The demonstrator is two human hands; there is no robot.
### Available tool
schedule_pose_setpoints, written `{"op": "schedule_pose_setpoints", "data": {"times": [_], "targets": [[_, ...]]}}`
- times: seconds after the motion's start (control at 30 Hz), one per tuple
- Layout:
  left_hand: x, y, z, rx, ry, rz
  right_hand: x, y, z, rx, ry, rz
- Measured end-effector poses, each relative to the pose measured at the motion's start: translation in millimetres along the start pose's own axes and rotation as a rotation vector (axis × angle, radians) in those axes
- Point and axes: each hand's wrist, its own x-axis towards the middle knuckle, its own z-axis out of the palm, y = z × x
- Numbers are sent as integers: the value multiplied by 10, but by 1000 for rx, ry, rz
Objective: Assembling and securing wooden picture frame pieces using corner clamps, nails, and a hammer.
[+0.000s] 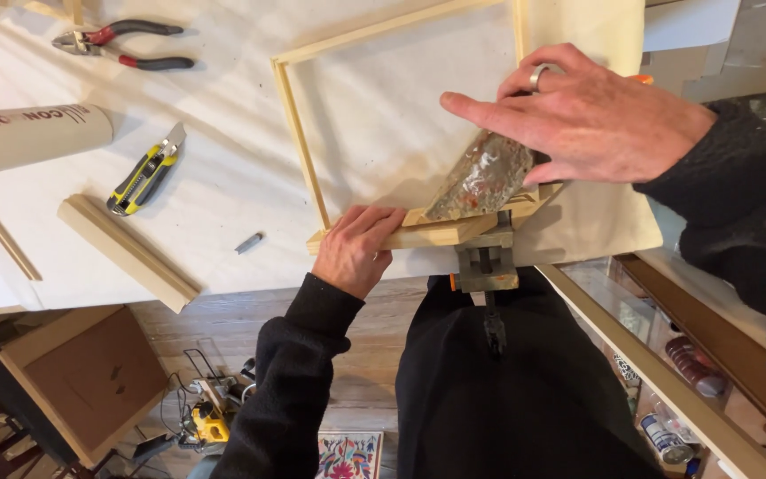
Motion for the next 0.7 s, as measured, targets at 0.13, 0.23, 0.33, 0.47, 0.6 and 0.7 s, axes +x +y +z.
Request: {"op": "schedule_pose_setpoints", "data": {"times": [0.13, 0.23, 0.33, 0.47, 0.6, 0.7], "targets": [[-27, 26, -13, 8, 14, 12, 76, -46, -219, 88, -110, 22], [-56, 35, -10, 72, 63, 56, 112, -41, -267, 121, -133, 4], [-180, 120, 27, 124, 252, 130, 36, -34, -179, 209, 12, 20], [-311, 236, 120, 131, 289, 116, -69, -13, -2, 327, 217, 46], [-262, 340, 84, 122, 346, 173, -78, -43, 29, 208, 225, 103], [-316, 224, 284, 164, 341, 223, -111, -110, -125, 364, 236, 176]]}}
